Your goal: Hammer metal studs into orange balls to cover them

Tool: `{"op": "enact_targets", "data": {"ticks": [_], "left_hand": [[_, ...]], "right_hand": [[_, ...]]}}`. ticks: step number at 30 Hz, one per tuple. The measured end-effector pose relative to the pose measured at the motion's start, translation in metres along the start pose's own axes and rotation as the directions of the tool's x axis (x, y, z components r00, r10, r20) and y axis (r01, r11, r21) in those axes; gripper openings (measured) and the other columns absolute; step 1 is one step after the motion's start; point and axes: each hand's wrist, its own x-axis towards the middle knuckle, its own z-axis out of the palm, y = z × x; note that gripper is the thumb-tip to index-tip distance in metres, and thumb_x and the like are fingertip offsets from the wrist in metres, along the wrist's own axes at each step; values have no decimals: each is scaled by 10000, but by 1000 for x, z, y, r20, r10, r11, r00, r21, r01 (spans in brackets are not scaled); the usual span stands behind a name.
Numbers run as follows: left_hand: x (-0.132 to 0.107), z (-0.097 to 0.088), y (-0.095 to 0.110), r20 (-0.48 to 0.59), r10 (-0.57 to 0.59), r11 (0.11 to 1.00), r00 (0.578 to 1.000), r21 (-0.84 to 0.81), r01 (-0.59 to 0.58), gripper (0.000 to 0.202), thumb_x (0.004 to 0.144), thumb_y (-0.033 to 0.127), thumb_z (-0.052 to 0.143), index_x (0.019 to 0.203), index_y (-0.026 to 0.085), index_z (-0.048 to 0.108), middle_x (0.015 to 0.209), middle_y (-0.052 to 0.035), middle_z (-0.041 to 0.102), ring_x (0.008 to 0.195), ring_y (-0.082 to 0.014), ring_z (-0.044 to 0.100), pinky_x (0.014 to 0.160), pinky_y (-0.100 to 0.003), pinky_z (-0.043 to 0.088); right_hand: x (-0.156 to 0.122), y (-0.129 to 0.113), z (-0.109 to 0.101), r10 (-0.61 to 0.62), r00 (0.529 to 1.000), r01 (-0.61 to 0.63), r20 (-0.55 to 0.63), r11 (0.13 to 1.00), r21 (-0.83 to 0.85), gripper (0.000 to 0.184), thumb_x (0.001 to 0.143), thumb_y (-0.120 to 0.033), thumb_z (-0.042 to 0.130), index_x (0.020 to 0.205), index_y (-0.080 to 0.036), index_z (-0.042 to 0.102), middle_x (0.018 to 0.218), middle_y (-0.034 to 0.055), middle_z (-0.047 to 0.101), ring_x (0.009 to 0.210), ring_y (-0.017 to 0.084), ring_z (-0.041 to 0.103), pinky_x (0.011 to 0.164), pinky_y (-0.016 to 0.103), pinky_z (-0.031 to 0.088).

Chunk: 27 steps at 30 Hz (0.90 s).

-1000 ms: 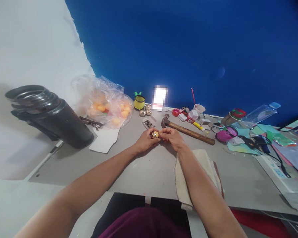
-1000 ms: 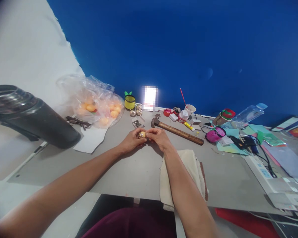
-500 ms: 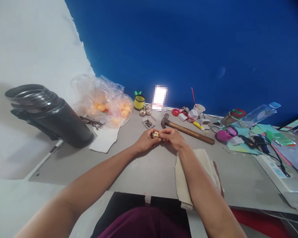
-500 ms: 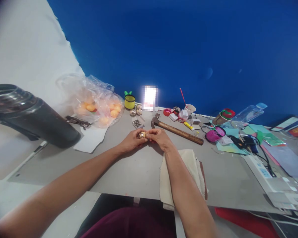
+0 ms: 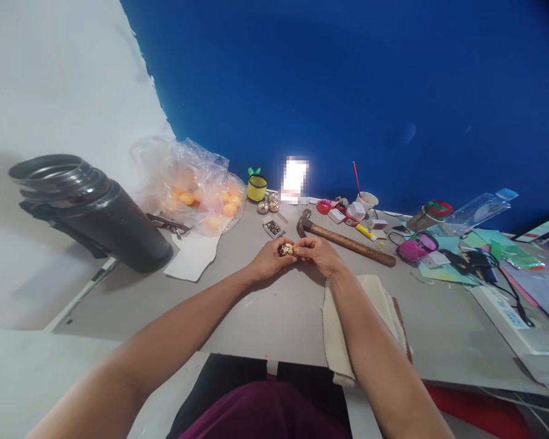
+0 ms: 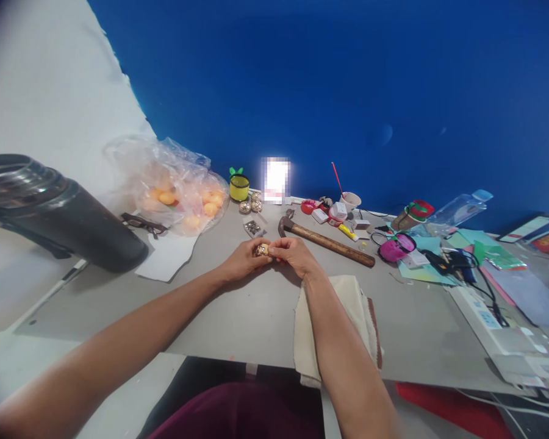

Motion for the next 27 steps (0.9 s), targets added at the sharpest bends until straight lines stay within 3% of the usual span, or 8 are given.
{"op": "enact_targets", "data": {"ticks": [6,12,27], "left_hand": [[0,1,-1,-16,20,1000,1000,22,-19,319,725,296,758,989,141,666,826,-26,662,663,-130,562,583,-235,436],[0,1,2,-4,-32,999,999,-7,32,299,721,287,759,972,155,662,697,11,600,534,-110,490,503,-231,380],[-1,3,2,12,-10,997,1000,-72,11,273,713,242,755,948,160,644,623,28,569,473,-108,470,479,-238,370]], "right_hand": [[2,4,-2,-16,1000,16,3,999,-29,348,581,-441,918,709,-165,751,577,-6,615,541,96,455,518,244,292],[1,2,0,-14,1000,13,-12,999,-34,330,568,-423,909,685,-164,742,563,-11,606,532,91,444,514,246,283],[3,5,1,26,999,-27,-26,999,-21,288,555,-373,884,667,-154,733,583,-1,623,519,83,464,525,247,295]]}}
